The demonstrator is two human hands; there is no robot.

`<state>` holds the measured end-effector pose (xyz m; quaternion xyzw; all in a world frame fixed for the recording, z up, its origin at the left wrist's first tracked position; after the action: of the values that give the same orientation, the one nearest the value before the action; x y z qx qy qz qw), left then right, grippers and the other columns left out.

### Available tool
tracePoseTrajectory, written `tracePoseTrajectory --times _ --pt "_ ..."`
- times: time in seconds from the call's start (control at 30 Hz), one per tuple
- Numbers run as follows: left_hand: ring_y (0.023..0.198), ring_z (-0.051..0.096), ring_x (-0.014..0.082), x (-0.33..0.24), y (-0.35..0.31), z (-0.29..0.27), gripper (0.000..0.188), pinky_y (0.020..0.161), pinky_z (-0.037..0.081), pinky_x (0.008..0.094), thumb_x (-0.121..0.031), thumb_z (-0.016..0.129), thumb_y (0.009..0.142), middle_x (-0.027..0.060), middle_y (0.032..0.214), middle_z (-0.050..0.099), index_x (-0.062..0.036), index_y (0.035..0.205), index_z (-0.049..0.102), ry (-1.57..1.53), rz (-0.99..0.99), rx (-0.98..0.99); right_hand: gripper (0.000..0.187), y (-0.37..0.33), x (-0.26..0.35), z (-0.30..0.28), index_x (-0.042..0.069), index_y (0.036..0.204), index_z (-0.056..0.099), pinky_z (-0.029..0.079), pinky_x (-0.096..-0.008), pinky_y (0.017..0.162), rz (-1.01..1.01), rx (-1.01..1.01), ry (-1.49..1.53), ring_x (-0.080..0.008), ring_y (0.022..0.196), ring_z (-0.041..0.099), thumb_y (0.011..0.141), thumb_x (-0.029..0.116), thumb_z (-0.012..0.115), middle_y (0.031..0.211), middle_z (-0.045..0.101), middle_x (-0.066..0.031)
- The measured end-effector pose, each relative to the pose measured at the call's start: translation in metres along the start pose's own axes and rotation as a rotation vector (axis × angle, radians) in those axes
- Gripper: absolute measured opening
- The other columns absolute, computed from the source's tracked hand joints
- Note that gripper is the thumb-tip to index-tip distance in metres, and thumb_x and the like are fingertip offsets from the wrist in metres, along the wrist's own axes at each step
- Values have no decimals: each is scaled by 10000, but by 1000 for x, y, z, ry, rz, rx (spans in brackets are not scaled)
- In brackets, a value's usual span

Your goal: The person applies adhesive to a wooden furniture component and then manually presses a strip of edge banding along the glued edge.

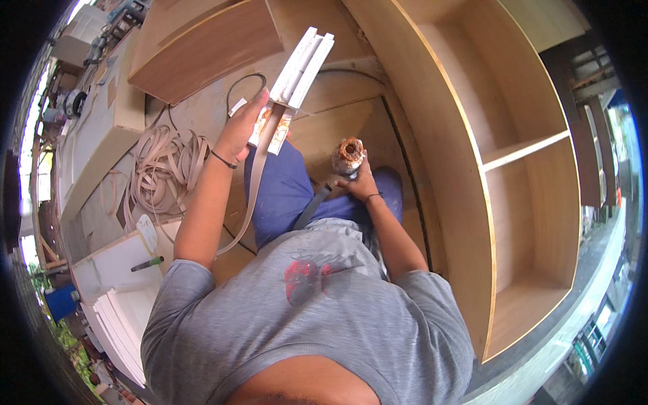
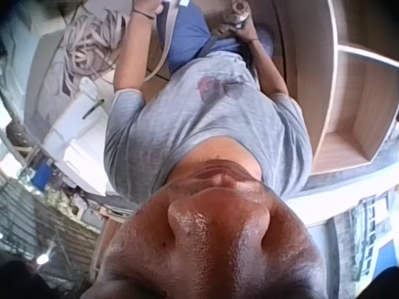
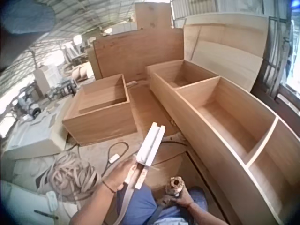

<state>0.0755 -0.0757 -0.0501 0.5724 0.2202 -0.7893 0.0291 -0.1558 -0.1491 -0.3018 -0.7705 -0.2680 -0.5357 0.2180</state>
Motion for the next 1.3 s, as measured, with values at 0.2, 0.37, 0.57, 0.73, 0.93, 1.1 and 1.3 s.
tracePoseTrajectory --times 0.2,0.37,0.57,0.73,0.93,1.1,1.3 --pt "708 656 193 -17 -14 10 551 620 547 299 -513 444 922 114 858 635 8 1048 572 -63 62 20 962 29 4 -5 -26 1252 328 418 -356 953 13 -212 -65 -315 1109 533 519 303 857 1182 537 -187" --pt "743 654 186 -25 -16 -12 549 657 549 301 -525 458 911 104 890 633 -12 1072 571 -33 155 -55 753 40 42 -11 19 1166 401 463 -360 868 31 -190 -70 -265 980 581 560 215 803 1078 574 -149" --pt "762 659 220 -38 -5 -1 515 672 551 316 -378 620 863 166 943 625 75 1075 496 -87 288 -5 713 38 100 -62 -23 1266 375 408 -359 963 -213 -171 306 -227 1102 505 667 68 751 1206 498 -125" --pt "930 586 134 -47 -14 30 518 807 478 280 -453 535 891 80 1019 618 -7 1154 545 -372 277 340 646 10 177 -94 -40 1231 420 421 -364 943 -337 -167 314 -238 1075 527 686 120 728 1171 529 -129" --pt "969 568 106 -29 18 58 427 842 448 265 -395 566 868 55 1078 620 -32 1088 608 -255 126 428 673 24 159 -107 -45 1294 342 421 -395 946 -248 -286 433 -270 1084 518 727 89 680 1220 497 -162" --pt "713 610 118 -9 7 117 322 697 485 267 -348 542 865 24 836 671 -53 930 655 -453 -173 612 790 49 53 -72 -50 1280 338 384 -382 981 -96 -487 273 -261 1115 482 651 137 780 1240 463 -174" --pt "827 648 277 13 -23 145 439 764 494 373 -309 407 863 195 921 660 60 996 606 -288 -366 907 713 45 -22 -8 -34 1249 419 364 -415 988 -5 -175 -191 -295 1123 477 689 239 767 1224 500 -156"
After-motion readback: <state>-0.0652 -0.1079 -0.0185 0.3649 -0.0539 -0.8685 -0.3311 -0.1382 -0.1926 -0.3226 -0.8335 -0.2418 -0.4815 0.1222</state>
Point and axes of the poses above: each hand's wrist, its own y-axis towards the middle knuckle, its own z-axis out of the palm, x = y × z, the point moved 9 cm from there along y, towards the middle knuckle
